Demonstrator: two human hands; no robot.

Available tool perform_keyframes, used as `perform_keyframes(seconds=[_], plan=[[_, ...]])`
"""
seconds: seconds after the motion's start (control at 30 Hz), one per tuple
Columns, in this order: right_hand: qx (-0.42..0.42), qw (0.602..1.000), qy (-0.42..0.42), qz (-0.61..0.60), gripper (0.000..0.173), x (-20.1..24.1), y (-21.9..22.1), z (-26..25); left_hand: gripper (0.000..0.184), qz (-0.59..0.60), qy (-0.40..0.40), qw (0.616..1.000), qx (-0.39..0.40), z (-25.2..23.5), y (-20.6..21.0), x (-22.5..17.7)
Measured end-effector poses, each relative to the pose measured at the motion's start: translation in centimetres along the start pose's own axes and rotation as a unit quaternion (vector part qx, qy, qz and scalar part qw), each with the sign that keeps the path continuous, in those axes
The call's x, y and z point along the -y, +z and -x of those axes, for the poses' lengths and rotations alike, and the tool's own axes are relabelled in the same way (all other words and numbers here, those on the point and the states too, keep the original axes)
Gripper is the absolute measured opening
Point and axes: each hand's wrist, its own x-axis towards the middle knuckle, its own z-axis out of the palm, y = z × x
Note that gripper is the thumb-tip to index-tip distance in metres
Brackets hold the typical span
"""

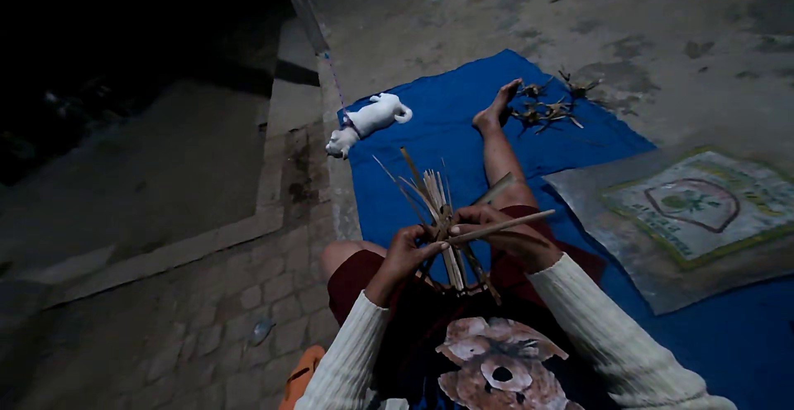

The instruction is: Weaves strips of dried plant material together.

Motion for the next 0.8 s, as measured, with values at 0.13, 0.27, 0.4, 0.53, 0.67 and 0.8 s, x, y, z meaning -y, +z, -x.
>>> perform_keyframes(seconds=[0.13, 0.27, 0.4, 0.53, 0.67, 0.8], plan=[[-0.005, 1.0, 0.015, 0.006, 0.015, 0.2, 0.1, -0.1, 0.009, -0.001, -0.005, 1.0, 0.019, -0.2, -0.2, 0.1], [-0.048, 0.998, 0.039, 0.029, 0.019, 0.9, 0.5, -0.2, 0.006, 0.102, -0.072, 0.992, 0.034, -0.4, -0.8, -0.7], [-0.198, 0.965, -0.045, 0.167, 0.018, 1.4, -0.5, -0.1, 0.004, 0.141, -0.138, 0.98, -0.022, -0.9, -1.3, -0.3], [-0.274, 0.918, -0.166, 0.232, 0.016, 3.8, -0.3, 1.3, 0.003, 0.164, -0.143, 0.972, -0.092, -0.9, -0.9, 0.7], [-0.176, 0.941, -0.108, 0.268, 0.019, 4.3, 1.2, 1.7, 0.009, 0.155, -0.115, 0.974, -0.117, -0.9, 0.3, 1.0], [-0.155, 0.917, -0.022, 0.368, 0.025, 1.9, 2.2, -0.1, 0.014, 0.075, -0.077, 0.988, -0.112, -1.1, 1.0, 1.5]])
